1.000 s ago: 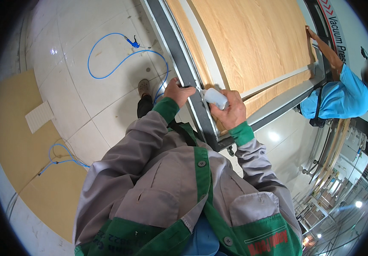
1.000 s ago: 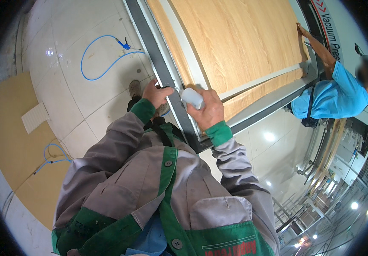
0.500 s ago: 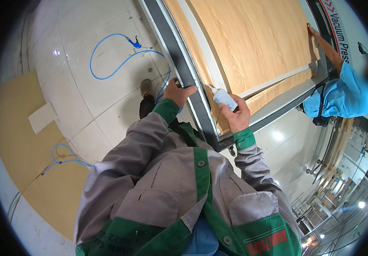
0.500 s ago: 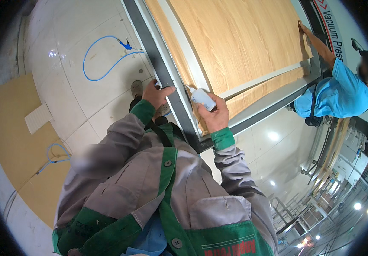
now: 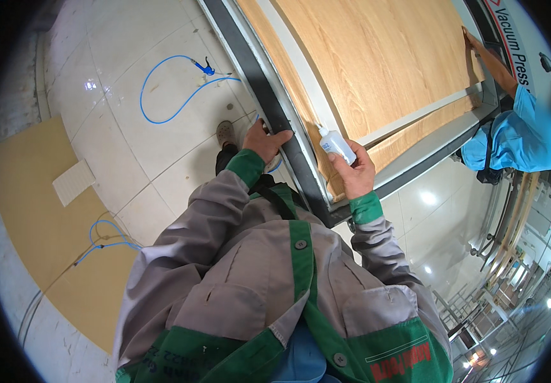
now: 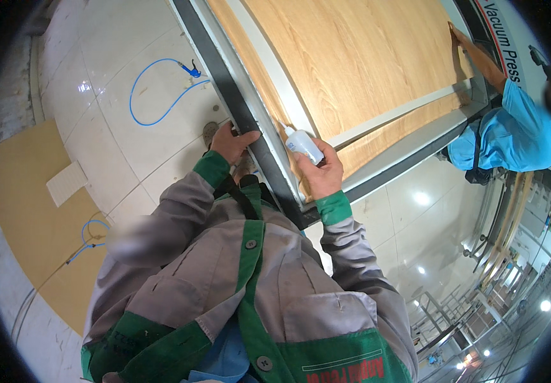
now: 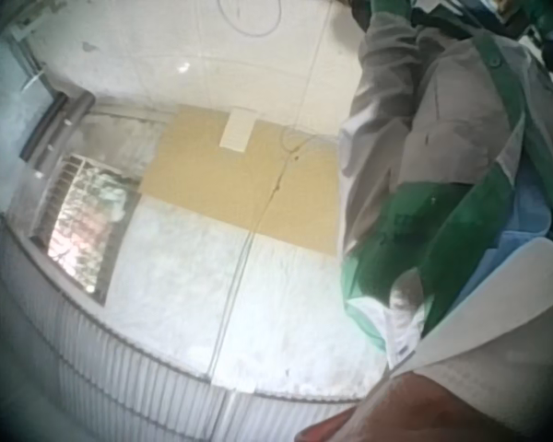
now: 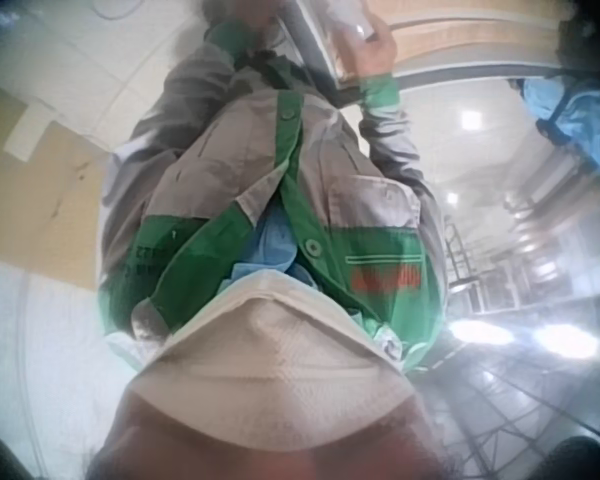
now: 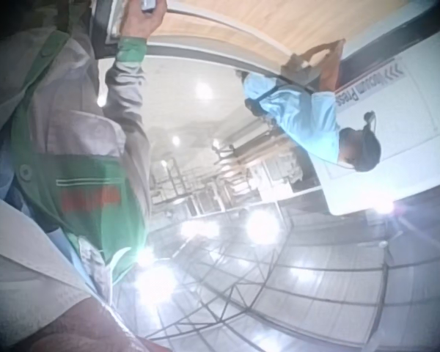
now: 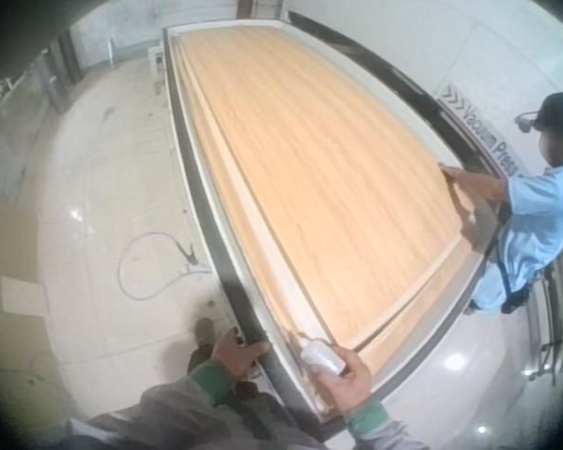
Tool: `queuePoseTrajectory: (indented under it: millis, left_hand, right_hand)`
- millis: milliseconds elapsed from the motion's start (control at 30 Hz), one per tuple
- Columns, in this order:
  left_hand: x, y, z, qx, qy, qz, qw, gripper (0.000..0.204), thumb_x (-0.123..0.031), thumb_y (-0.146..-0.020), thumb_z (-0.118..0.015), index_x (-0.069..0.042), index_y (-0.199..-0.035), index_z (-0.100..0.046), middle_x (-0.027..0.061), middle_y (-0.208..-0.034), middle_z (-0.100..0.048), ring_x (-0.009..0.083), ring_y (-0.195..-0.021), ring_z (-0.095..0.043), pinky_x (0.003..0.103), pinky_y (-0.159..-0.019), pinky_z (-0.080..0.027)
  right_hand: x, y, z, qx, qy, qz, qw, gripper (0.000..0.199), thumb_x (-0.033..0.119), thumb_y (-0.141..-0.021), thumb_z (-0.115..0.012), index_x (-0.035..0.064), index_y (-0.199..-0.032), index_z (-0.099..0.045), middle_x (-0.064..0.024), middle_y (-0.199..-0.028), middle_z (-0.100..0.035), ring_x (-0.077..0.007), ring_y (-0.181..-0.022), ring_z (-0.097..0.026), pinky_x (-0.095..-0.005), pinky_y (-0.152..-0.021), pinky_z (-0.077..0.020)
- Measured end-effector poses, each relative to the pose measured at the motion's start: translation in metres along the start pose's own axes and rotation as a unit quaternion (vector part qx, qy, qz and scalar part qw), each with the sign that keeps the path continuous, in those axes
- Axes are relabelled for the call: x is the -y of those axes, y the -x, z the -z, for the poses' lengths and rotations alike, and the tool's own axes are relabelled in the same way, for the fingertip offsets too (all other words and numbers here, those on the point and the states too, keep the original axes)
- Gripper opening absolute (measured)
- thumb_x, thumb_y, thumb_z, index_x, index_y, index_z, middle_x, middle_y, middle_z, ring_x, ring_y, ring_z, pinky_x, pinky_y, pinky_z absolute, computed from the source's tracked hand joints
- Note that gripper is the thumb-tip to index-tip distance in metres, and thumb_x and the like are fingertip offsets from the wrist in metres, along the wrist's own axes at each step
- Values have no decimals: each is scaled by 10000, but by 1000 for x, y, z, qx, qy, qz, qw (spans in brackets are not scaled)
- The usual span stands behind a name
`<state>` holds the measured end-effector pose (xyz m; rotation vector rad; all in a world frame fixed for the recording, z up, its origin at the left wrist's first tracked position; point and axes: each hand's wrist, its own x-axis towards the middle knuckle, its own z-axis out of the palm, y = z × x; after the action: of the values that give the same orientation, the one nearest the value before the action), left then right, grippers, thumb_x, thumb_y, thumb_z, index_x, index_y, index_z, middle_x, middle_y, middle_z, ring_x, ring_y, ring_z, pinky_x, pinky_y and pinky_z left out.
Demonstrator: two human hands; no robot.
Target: The person walks to a vacuum press machine and applies adhesive from a small bottle along the edge of a wooden panel. They repeatedly squeeze the bottle to dispense adhesive and move along the panel edge while another person works nearby.
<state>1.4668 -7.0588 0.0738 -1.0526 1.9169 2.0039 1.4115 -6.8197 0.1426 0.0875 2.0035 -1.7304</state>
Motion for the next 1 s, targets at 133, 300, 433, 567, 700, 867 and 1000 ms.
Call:
queuePoseTrajectory:
  millis: [133, 300, 433, 567, 700, 867, 1000]
  left_hand:
    - [11, -8, -1, 17, 16, 4, 1000, 604, -291, -787, -858, 36, -1240, -629, 155, -1122, -730, 257, -981, -711, 369, -864, -577]
    - [13, -12, -2, -13, -43, 17, 999, 678, -326, -753, -871, 76, -1232, -606, 198, -1126, -729, 299, -1020, -711, 396, -925, -562]
    - [3, -9, -2, -2, -48, 39, 998, 701, -356, -748, -875, 98, -1207, -602, 227, -1108, -721, 311, -1017, -708, 396, -920, -561]
    - [-2, -4, -6, -39, -69, 43, 996, 507, -285, -756, -853, 26, -1124, -693, 151, -1056, -752, 249, -945, -726, 370, -868, -578]
    - [-1, -4, -11, -79, -112, 23, 990, 519, -332, -735, -840, 26, -1086, -705, 162, -1025, -757, 271, -943, -729, 377, -873, -569]
    - [-9, -15, -17, -77, -151, 77, 982, 574, -365, -729, -805, 97, -1052, -693, 193, -961, -747, 275, -870, -733, 382, -807, -578]
    - [-17, -23, -25, -75, -127, 142, 979, 666, -394, -710, -800, 181, -1016, -661, 242, -904, -714, 264, -738, -719, 381, -675, -585]
  right_hand:
    - [-1, -2, 0, 4, -4, -6, 1000, 478, 21, -881, -782, -45, -1312, -587, -107, -1158, -700, -154, -1019, -676, -288, -893, -552]
    - [-4, -1, -2, 13, -18, -20, 1000, 451, 20, -890, -768, -33, -1298, -583, -92, -1140, -700, -138, -1010, -665, -277, -903, -534]
    - [-4, -2, -6, 15, -17, -12, 1000, 441, 35, -896, -771, -29, -1291, -584, -93, -1139, -702, -138, -1008, -664, -279, -908, -528]
    - [-2, -2, -8, 5, -26, -15, 1000, 434, 34, -899, -772, -25, -1285, -581, -89, -1120, -704, -134, -993, -663, -279, -899, -529]
    - [-4, -1, -9, -2, -44, 0, 999, 427, 16, -896, -771, -25, -1271, -571, -87, -1096, -705, -129, -971, -665, -279, -881, -537]
    - [-4, 1, -10, -4, -70, 19, 997, 428, 8, -893, -770, -30, -1264, -559, -90, -1085, -707, -127, -949, -668, -274, -861, -546]
    - [-2, 5, -6, -12, -51, 21, 998, 429, 11, -892, -771, -30, -1263, -558, -93, -1085, -709, -127, -953, -670, -274, -857, -548]
